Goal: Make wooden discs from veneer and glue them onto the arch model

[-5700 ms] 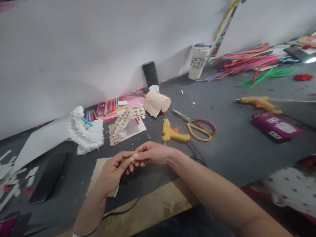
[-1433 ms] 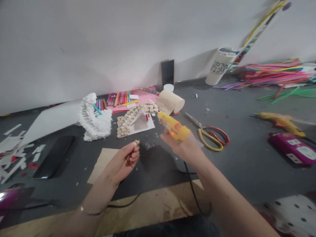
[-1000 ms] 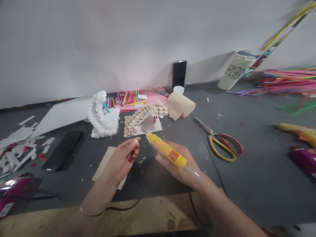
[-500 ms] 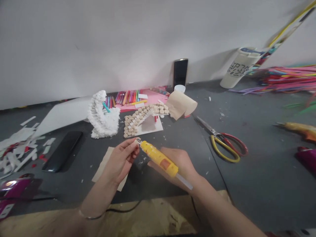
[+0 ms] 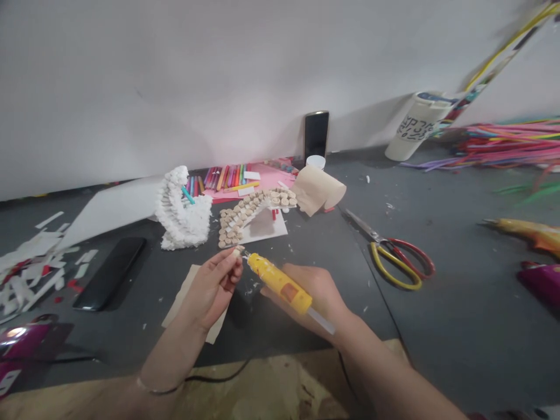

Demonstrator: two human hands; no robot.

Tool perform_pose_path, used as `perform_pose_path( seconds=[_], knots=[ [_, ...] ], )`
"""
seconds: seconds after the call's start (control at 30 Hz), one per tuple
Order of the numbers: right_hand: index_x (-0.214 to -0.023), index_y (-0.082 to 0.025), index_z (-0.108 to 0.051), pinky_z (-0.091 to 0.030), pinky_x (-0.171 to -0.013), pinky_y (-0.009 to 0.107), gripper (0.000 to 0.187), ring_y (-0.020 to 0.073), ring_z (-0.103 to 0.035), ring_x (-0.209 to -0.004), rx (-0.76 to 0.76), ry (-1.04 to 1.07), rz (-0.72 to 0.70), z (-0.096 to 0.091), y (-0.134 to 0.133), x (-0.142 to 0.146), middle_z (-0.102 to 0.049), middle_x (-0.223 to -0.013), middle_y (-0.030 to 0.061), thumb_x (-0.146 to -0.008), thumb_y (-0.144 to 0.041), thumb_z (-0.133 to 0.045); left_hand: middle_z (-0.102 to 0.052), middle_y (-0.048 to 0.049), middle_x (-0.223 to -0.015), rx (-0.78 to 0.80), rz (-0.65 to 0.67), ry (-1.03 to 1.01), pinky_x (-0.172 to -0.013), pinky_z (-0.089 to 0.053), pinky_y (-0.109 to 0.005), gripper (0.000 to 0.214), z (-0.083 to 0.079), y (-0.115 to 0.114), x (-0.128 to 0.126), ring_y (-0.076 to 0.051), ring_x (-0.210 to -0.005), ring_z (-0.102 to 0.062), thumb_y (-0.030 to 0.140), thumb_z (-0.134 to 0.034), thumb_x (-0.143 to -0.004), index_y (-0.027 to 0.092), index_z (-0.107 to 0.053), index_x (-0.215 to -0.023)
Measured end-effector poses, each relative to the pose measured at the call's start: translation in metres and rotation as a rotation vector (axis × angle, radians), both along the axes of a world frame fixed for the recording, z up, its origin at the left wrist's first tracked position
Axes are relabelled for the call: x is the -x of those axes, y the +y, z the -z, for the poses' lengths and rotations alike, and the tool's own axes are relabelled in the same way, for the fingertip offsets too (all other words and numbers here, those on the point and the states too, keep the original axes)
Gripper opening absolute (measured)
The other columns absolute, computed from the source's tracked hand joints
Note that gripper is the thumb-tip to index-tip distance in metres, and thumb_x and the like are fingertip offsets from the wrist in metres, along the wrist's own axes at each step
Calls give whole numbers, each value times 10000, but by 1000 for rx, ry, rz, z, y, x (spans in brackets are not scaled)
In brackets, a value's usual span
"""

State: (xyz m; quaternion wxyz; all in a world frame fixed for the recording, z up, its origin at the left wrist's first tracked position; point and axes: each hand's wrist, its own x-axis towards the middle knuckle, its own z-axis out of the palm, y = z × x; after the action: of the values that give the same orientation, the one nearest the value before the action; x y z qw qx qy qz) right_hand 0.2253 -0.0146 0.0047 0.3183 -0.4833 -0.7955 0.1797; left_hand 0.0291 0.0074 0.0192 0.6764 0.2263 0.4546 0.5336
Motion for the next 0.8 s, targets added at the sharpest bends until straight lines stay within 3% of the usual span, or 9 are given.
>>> perform_pose_path(
  seconds=[0.2,0.33,0.53,0.8],
  knots=[
    [-668,-221,-404,-315,-480,214,374,89,-439,-465,-45,-30,82,-1,4,-3,-474,-575,-47,-875,-487,-567,-643,11,-640,-61,-50,111,-505,-429,-132,330,2,2,2,-47,-549,-561,298,-879,-568,144,-722,-814],
    [-693,-228,-387,-309,-502,237,367,106,-434,-504,-134,-59,143,1,11,-14,-473,-627,-32,-883,-488,-562,-657,9,-673,-211,-86,303,-575,-487,-171,304,8,1,4,-73,-599,-594,312,-831,-651,161,-722,-891],
    [-736,-224,-413,-312,-558,270,330,141,-463,-583,-68,-145,147,2,15,-38,-491,-693,-5,-888,-468,-575,-681,-11,-714,-343,-46,623,-638,-535,-220,292,6,-5,4,-109,-647,-630,312,-755,-744,165,-717,-994],
    [-730,-220,-436,-315,-551,262,308,128,-437,-568,-53,-13,108,-13,4,-52,-472,-672,-13,-883,-438,-590,-669,-8,-699,-372,34,653,-644,-531,-225,249,6,-10,-2,-115,-643,-628,296,-749,-744,183,-736,-966]
  ],
)
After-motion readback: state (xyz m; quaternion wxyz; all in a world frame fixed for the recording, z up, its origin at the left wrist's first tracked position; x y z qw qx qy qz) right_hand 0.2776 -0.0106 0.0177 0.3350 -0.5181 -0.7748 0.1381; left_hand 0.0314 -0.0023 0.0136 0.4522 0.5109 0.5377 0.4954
